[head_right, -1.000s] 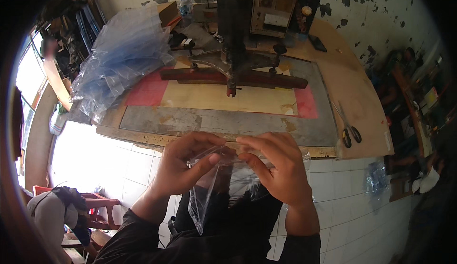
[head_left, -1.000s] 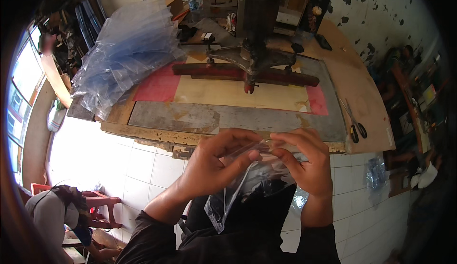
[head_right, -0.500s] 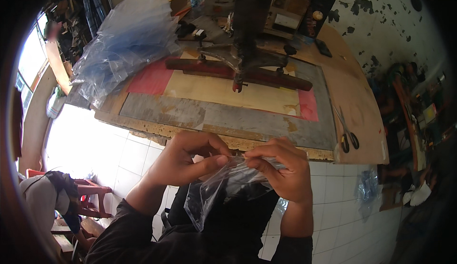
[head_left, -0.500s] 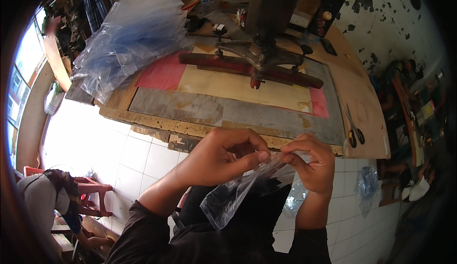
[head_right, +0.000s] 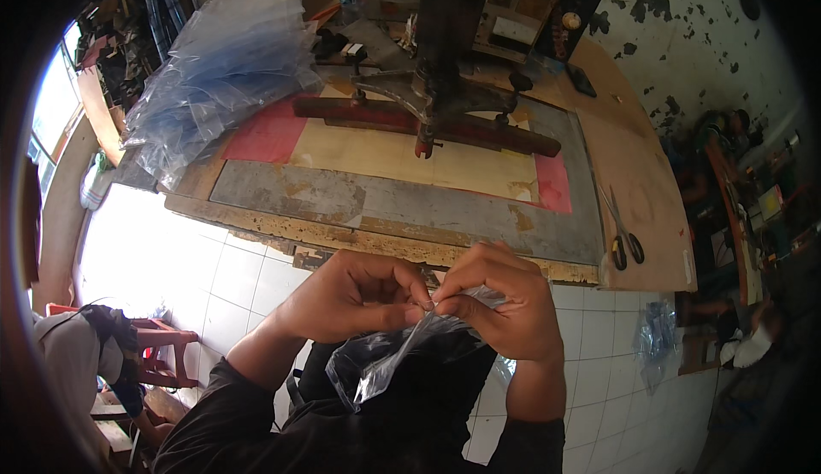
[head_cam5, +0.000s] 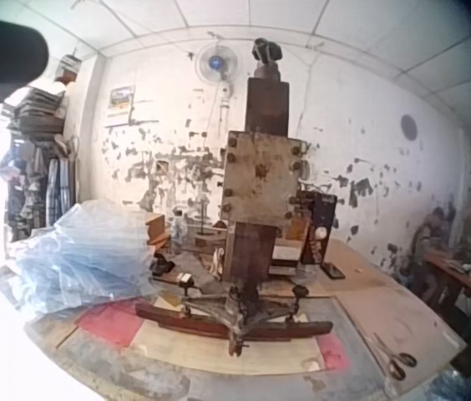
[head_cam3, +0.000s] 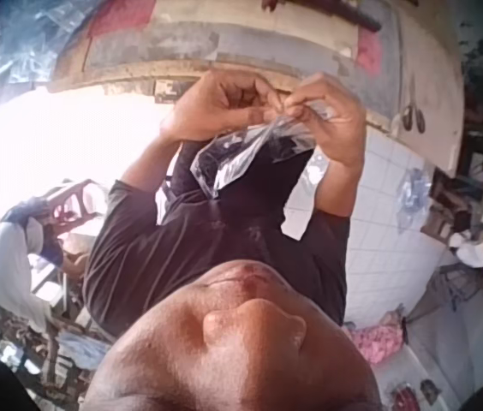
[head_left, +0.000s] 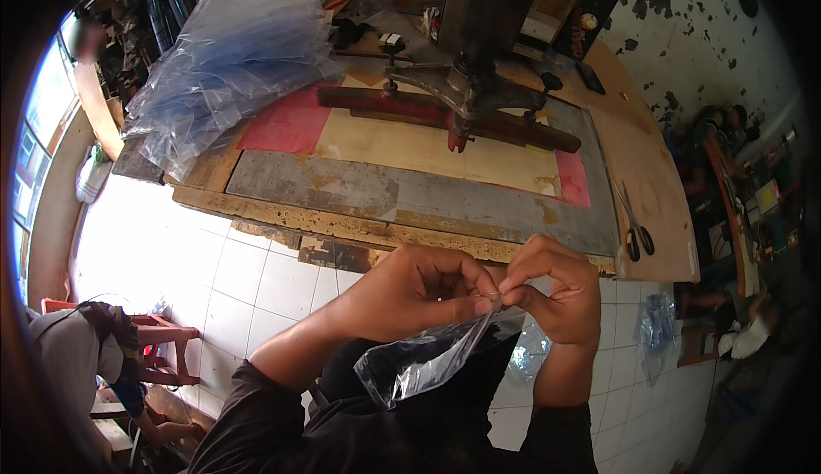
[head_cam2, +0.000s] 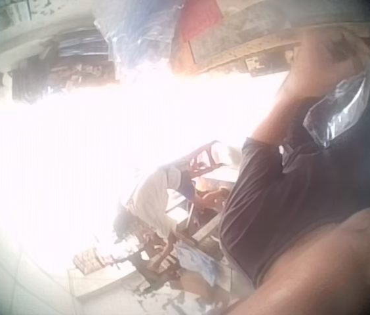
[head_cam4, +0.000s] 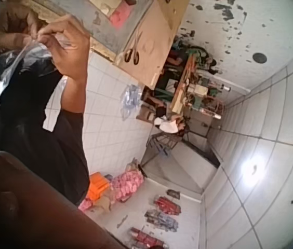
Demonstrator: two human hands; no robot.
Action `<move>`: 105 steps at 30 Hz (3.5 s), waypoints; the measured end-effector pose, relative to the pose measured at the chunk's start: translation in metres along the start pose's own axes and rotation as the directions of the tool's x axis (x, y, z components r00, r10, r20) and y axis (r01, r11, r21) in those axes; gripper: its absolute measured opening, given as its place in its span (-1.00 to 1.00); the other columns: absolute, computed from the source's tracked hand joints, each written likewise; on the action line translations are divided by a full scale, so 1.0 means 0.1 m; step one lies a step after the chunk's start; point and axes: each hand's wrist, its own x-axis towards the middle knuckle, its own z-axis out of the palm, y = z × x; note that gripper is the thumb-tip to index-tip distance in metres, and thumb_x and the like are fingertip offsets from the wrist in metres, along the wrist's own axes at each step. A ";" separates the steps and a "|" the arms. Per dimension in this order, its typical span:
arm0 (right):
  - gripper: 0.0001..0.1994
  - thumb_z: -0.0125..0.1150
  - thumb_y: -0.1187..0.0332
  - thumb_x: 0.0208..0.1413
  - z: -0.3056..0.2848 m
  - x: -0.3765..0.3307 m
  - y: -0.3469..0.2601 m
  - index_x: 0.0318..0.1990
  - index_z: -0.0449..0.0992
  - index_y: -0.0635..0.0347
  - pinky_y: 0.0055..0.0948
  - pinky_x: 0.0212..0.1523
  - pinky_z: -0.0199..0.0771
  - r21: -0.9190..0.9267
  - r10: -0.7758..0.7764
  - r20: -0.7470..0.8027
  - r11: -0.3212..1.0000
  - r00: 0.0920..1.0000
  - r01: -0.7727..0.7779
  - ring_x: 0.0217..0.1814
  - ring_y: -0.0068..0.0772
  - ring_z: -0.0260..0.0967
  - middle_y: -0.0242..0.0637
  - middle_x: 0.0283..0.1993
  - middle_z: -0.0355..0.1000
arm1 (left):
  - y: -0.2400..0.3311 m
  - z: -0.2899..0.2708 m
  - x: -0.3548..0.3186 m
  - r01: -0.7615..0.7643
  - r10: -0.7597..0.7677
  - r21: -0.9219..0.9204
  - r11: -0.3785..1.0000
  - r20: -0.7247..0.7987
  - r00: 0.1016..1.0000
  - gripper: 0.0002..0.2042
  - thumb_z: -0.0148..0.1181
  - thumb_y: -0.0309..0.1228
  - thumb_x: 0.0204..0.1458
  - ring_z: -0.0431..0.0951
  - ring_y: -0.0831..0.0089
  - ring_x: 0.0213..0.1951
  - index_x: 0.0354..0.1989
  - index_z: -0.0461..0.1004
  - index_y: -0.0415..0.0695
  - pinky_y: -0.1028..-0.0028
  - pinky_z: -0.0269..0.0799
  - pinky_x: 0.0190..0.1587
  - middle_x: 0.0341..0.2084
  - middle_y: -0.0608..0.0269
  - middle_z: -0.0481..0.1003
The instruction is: The person aligns and folds plastic sheets on a work table, trims the edges using scissors, and shapes the plastic bag.
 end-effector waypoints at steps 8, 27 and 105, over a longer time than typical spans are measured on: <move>-0.81 0.53 0.40 0.00 0.03 0.00 0.02 -0.27 0.63 0.20 -0.44 -0.24 0.38 -0.021 -0.014 -0.011 1.000 1.000 0.014 -0.31 -0.44 0.46 -0.35 -0.34 0.52 | 0.15 0.05 -0.01 -0.032 0.095 0.457 0.889 -0.115 0.989 -0.85 0.33 -0.59 0.09 0.57 0.59 -0.20 -0.16 0.56 -0.25 0.55 0.47 -0.13 -0.23 0.24 0.60; -0.87 0.42 0.60 0.06 -0.27 0.00 -0.22 -0.24 0.62 0.29 -0.56 -0.22 0.50 -0.145 0.047 -0.060 0.988 0.997 -0.055 -0.24 -0.52 0.53 -0.28 -0.23 0.55 | -0.33 0.11 -0.35 -0.248 0.408 0.602 0.759 -0.143 0.902 -0.28 0.55 -0.24 -0.03 0.53 0.27 -0.03 0.10 0.16 -0.32 0.32 0.49 -0.02 0.10 -0.18 0.38; -0.75 0.15 0.27 0.38 -0.25 0.06 1.44 -0.27 0.54 0.28 -0.60 -0.48 0.28 0.158 0.536 -0.461 0.834 0.707 -0.529 -0.55 -0.67 0.29 -0.48 -0.52 0.37 | -0.33 -1.53 0.01 0.034 0.283 0.414 0.910 -0.678 0.679 -0.78 0.24 -0.52 0.22 0.40 0.79 -0.51 0.02 0.58 -0.21 0.67 0.26 -0.48 -0.39 0.45 0.53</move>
